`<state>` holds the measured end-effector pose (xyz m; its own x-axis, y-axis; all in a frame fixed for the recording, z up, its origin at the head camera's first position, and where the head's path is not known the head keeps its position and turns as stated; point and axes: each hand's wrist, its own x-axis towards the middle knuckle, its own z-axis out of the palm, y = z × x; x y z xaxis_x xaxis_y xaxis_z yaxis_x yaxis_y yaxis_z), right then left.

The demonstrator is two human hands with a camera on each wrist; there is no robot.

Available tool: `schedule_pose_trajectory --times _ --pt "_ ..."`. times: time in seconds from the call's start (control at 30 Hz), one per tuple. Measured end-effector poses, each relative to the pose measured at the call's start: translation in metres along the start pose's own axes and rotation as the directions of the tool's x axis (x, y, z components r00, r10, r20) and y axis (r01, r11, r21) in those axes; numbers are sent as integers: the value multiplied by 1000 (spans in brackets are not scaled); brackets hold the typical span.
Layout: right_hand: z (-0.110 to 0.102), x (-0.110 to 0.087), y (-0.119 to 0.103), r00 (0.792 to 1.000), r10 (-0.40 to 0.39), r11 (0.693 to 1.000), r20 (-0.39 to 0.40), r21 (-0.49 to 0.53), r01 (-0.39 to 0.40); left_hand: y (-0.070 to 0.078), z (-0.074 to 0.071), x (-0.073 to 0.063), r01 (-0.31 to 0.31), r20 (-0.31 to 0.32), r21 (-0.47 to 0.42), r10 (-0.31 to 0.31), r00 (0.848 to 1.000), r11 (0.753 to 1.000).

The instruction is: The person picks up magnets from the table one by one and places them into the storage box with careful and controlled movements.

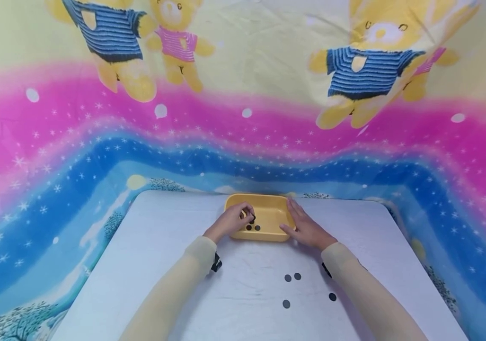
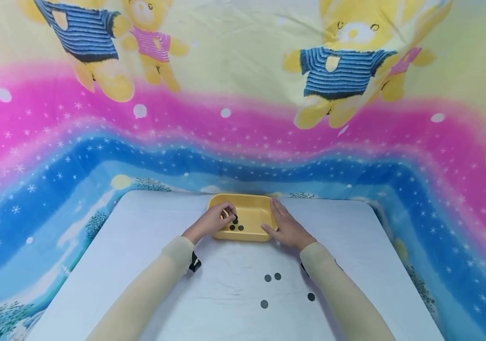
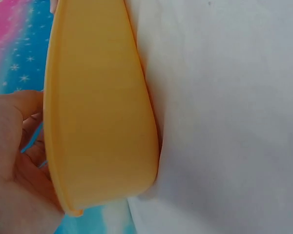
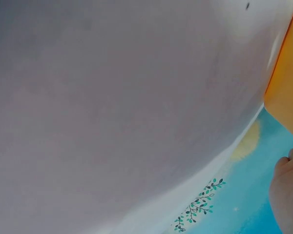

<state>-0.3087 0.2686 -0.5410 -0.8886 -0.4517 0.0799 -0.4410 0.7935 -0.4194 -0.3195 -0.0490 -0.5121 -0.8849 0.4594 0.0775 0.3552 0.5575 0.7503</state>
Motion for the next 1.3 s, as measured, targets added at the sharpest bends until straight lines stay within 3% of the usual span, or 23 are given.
schedule_pose_trajectory --times 0.47,0.77,1.3 --pt "2 2 2 1000 5 1000 -7 -12 -5 -1 8 24 79 -3 72 -79 997 994" --pt "1 0 -1 1000 25 1000 -3 -6 -25 -6 17 36 85 10 86 -86 996 993" --pt "0 -3 -2 1000 16 1000 3 6 -17 -4 26 45 131 64 128 -140 988 983"
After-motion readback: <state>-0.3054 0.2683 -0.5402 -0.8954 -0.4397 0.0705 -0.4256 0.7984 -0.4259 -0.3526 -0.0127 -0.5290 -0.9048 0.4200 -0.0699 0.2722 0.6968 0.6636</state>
